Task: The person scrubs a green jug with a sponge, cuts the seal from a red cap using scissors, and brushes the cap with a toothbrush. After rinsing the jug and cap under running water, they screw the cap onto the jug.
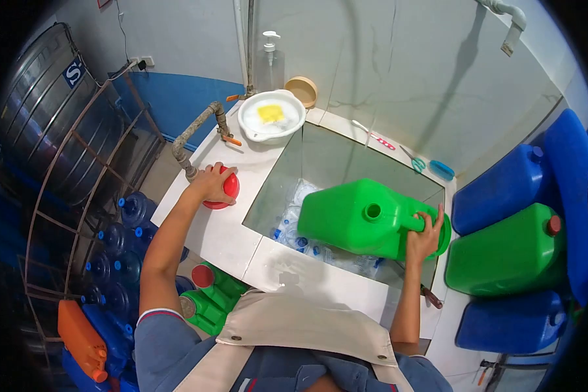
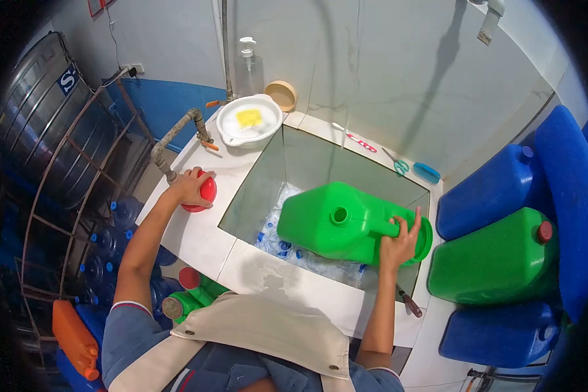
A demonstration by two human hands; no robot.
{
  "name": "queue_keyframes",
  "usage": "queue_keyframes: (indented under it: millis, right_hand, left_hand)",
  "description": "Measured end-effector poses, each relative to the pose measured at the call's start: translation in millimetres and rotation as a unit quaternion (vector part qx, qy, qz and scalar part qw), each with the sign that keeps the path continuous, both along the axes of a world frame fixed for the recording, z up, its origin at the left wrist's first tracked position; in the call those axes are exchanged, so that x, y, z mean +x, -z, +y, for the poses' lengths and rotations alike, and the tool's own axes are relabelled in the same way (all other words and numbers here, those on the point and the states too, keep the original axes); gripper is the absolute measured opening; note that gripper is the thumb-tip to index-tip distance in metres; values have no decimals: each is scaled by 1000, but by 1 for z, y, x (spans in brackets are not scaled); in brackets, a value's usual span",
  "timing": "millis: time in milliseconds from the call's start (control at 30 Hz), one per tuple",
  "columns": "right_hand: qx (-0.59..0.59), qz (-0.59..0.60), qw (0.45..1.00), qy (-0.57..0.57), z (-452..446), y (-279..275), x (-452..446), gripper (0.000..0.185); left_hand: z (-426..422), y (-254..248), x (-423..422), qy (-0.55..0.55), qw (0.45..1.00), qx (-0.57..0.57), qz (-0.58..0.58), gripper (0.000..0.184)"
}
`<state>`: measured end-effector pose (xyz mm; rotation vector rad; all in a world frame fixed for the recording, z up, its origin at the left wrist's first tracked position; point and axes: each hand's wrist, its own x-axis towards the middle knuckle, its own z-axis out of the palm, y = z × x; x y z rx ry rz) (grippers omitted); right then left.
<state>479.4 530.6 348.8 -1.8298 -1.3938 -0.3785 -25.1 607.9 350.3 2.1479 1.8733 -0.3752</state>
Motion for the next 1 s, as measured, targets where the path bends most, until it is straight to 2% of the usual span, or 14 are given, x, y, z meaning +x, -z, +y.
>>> queue_keyframes:
  millis: [100,300,367,400,433,467,500,567,633,700,767,800,867,1000]
  right_hand:
    - [-36,-61,996,50,-21,23,-2,15]
    - [-240,-97,965,-35,-70,13,13,37]
    - [-263,-106,957,-62,-71,-8,35,43]
    - [-409,-114,894,-144,-62,-22,51,42]
    - [-541,-117,803,-222,-50,-38,59,42]
    - [-475,57,842,-249,-30,-57,58,39]
    - [-414,67,872,-253,-1,-61,56,37]
    - [-302,121,905,-275,65,-75,34,33]
    - [-320,160,875,-325,131,-100,-7,26]
    - [-284,354,817,-355,193,-96,-45,21]
    - [-358,426,756,-344,237,-99,-71,21]
    - [-356,427,757,-343,251,-97,-78,21]
    - [-420,469,706,-323,271,-84,-85,17]
    - [-437,475,707,-291,268,-73,-85,15]
  left_hand:
    - [-5,0,1,-3,996,78,-33,99]
    - [-16,-38,10,-38,969,160,-187,88]
    - [-9,-38,15,-109,835,118,-527,80]
    - [-7,-45,33,-97,764,155,-619,69]
    - [-2,-48,50,-91,765,151,-620,69]
    - [7,-52,66,-151,629,31,-762,68]
    - [16,-56,83,-204,457,-93,-861,70]
    - [46,-38,122,-202,359,-166,-896,71]
    - [67,-12,166,-219,367,-259,-866,73]
    - [112,60,202,-209,407,-269,-847,71]
    - [153,122,217,-122,275,-424,-854,57]
    - [159,121,234,-120,276,-426,-853,57]
    - [170,123,275,-374,378,-203,-822,37]
    - [202,154,287,-357,457,-182,-794,25]
